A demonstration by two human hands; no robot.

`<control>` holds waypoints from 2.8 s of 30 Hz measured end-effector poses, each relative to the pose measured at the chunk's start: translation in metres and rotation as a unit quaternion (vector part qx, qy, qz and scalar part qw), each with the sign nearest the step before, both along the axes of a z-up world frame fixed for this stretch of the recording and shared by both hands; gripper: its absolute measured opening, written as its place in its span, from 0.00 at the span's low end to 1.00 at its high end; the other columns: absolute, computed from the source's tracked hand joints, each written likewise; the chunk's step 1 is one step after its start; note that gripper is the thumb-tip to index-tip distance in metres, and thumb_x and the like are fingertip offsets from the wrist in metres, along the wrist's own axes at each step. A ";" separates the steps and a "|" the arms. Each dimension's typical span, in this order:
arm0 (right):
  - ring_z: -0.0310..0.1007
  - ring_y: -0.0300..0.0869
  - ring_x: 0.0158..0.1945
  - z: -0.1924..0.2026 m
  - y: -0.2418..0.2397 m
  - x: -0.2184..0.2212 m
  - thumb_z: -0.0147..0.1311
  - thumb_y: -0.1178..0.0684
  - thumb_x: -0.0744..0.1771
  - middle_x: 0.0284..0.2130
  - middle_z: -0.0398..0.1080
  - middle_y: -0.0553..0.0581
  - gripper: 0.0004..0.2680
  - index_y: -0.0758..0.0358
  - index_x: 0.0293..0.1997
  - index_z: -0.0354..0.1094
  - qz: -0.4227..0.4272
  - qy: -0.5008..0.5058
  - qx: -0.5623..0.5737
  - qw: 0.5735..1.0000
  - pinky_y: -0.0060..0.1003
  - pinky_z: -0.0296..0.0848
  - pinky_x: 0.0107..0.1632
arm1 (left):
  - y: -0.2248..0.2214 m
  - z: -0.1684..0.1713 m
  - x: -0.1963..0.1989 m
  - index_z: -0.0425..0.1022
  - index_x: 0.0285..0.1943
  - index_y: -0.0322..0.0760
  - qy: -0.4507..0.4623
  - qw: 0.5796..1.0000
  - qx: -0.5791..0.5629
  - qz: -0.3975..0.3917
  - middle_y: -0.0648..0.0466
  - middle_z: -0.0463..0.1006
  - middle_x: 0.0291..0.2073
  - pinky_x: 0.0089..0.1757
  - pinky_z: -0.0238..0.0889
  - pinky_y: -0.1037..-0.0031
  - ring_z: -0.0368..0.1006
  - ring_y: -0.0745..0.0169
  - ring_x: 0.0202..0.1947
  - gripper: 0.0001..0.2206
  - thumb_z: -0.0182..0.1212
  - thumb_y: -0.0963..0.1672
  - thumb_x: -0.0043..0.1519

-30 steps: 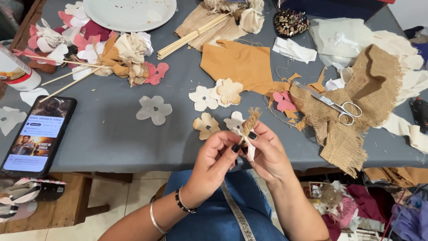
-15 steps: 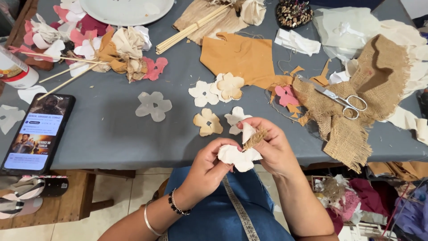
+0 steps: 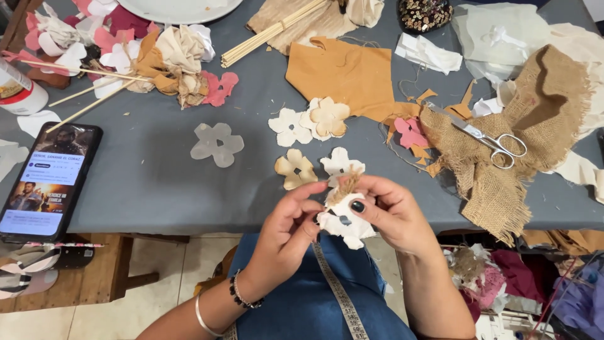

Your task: Assembling decorative flowers by gluing fabric petals and burlap centers onto wooden sticks.

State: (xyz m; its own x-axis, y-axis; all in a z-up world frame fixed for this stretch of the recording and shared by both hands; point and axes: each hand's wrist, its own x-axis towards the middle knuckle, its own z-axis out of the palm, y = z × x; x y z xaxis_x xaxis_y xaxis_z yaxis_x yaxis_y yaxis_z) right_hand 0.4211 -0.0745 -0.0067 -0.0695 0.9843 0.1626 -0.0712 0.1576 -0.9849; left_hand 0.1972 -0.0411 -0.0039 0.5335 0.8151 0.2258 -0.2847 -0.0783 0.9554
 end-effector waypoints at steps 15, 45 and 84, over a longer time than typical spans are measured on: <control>0.68 0.58 0.65 0.037 -0.023 0.007 0.56 0.60 0.71 0.63 0.67 0.68 0.15 0.69 0.66 0.65 -0.271 -0.547 0.177 0.772 0.50 0.68 0.65 | -0.011 0.025 -0.062 0.68 0.50 0.34 -0.121 0.985 -0.008 0.125 0.46 0.76 0.43 0.53 0.81 0.48 0.77 0.56 0.45 0.04 0.50 0.38 0.70; 0.76 0.48 0.40 0.037 0.001 0.021 0.56 0.36 0.66 0.55 0.67 0.55 0.20 0.55 0.61 0.69 -0.229 -0.630 -0.048 0.741 0.53 0.75 0.33 | 0.087 0.024 -0.028 0.76 0.39 0.37 0.423 0.707 0.560 0.090 0.50 0.79 0.40 0.50 0.70 0.62 0.77 0.51 0.43 0.05 0.58 0.37 0.59; 0.64 0.31 0.26 0.021 -0.041 0.000 0.43 0.55 0.72 0.26 0.67 0.46 0.09 0.61 0.52 0.71 -0.178 -0.322 0.057 0.928 0.25 0.63 0.29 | 0.043 0.003 -0.005 0.82 0.50 0.44 0.167 0.860 0.414 0.248 0.55 0.73 0.43 0.38 0.72 0.75 0.78 0.64 0.38 0.11 0.68 0.36 0.62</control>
State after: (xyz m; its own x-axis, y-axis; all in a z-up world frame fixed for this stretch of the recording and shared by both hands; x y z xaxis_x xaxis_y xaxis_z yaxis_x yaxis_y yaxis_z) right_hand 0.4212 -0.1158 0.0148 0.1380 0.9426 0.3040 0.6033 0.1634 -0.7806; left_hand 0.1917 0.0020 -0.0012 0.3145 0.5945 0.7400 0.2603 -0.8037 0.5351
